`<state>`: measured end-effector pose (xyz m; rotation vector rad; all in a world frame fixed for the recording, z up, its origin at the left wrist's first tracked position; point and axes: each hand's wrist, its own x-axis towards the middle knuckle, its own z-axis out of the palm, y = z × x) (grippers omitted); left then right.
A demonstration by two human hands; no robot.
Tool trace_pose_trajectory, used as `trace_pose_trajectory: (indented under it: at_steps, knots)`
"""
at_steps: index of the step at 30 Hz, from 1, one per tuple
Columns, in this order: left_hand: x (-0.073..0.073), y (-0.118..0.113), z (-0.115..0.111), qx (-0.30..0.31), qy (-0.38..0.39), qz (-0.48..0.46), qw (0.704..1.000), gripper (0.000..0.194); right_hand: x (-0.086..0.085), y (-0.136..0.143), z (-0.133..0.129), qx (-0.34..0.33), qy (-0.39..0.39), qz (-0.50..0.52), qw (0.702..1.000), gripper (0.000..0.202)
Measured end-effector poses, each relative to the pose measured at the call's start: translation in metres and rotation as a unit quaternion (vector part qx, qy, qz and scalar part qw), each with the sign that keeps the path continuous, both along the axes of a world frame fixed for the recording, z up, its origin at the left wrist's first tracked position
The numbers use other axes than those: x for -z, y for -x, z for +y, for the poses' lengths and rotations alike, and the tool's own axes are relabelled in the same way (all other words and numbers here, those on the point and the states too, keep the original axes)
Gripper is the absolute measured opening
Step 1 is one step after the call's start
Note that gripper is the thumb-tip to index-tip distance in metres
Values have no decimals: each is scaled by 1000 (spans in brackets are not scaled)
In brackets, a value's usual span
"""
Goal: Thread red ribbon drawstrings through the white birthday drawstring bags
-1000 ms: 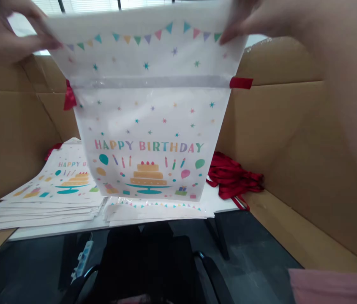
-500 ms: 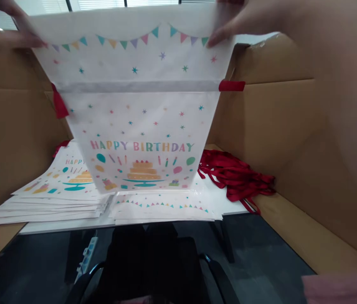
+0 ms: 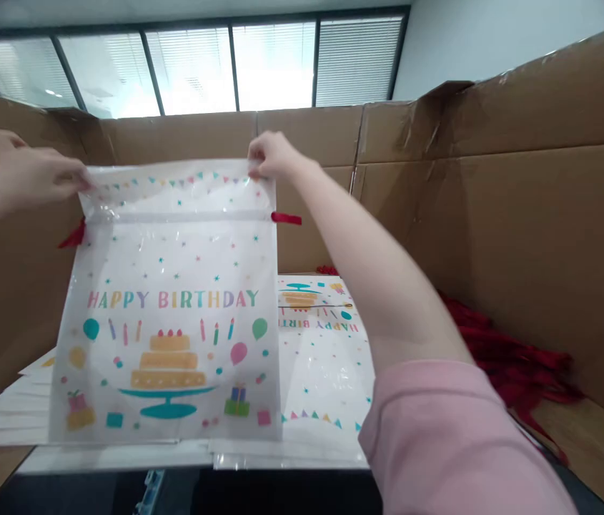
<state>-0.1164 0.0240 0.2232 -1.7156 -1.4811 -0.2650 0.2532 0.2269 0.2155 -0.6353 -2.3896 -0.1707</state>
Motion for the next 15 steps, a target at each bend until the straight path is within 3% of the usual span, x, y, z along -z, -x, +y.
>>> trace_pose_trajectory:
  at_steps: [1, 3, 8, 11, 15]
  knots:
    - [17, 16, 11, -46, 13, 18, 999, 69, 16, 20, 16, 1, 12, 0, 1000, 25]
    - [47, 51, 33, -74, 16, 31, 997, 64, 51, 60, 47, -14, 56, 1, 998, 19]
    - [104, 136, 81, -23, 19, 79, 996, 53, 129, 142, 112, -57, 152, -6, 987, 12]
    - [131, 172, 102, -23, 39, 111, 993, 52, 162, 176, 138, -62, 177, -19, 982, 11]
    - [162, 207, 130, -28, 39, 115, 992, 50, 193, 210, 161, -54, 192, -22, 980, 9]
